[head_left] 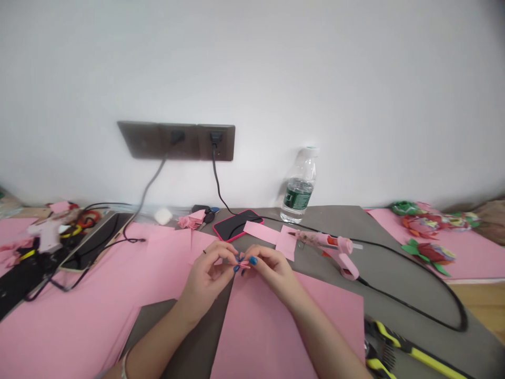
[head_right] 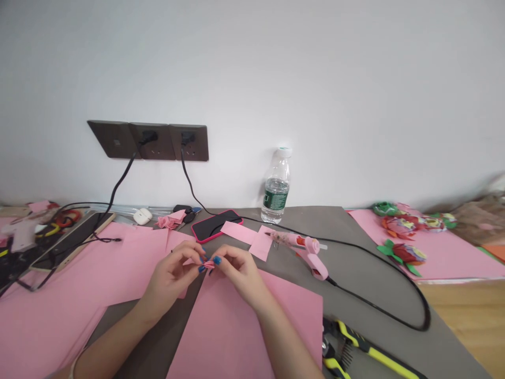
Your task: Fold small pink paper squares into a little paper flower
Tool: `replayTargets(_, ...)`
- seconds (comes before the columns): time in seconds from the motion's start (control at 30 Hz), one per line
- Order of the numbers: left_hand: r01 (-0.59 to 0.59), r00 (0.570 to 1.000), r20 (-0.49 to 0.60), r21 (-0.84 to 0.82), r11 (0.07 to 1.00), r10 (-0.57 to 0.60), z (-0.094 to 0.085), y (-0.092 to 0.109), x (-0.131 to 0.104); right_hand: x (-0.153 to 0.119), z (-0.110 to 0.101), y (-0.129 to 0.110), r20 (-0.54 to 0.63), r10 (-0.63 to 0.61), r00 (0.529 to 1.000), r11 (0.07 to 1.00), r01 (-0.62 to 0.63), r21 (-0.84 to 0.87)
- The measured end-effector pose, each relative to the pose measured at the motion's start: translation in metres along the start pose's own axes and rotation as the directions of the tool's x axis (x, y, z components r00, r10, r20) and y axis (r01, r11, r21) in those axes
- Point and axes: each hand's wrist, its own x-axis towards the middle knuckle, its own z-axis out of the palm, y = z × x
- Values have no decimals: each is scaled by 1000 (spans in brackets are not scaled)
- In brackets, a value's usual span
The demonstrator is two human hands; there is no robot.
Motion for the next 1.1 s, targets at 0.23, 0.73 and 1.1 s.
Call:
replayTargets(0.23,42,999,-10,-34,999,-42,1,2,1,-1,4,2,-47,-41,998,998,44,51)
replayTargets(0.73,61,998,-5,-13,998,-61,-2,-1,0,0,4,-3,-47,14,999,999,-12,47)
replayTargets(1.1,-6,1000,25,56,998,4,-1,0,-1,-3,8,2,-41,30,999,996,-26,80)
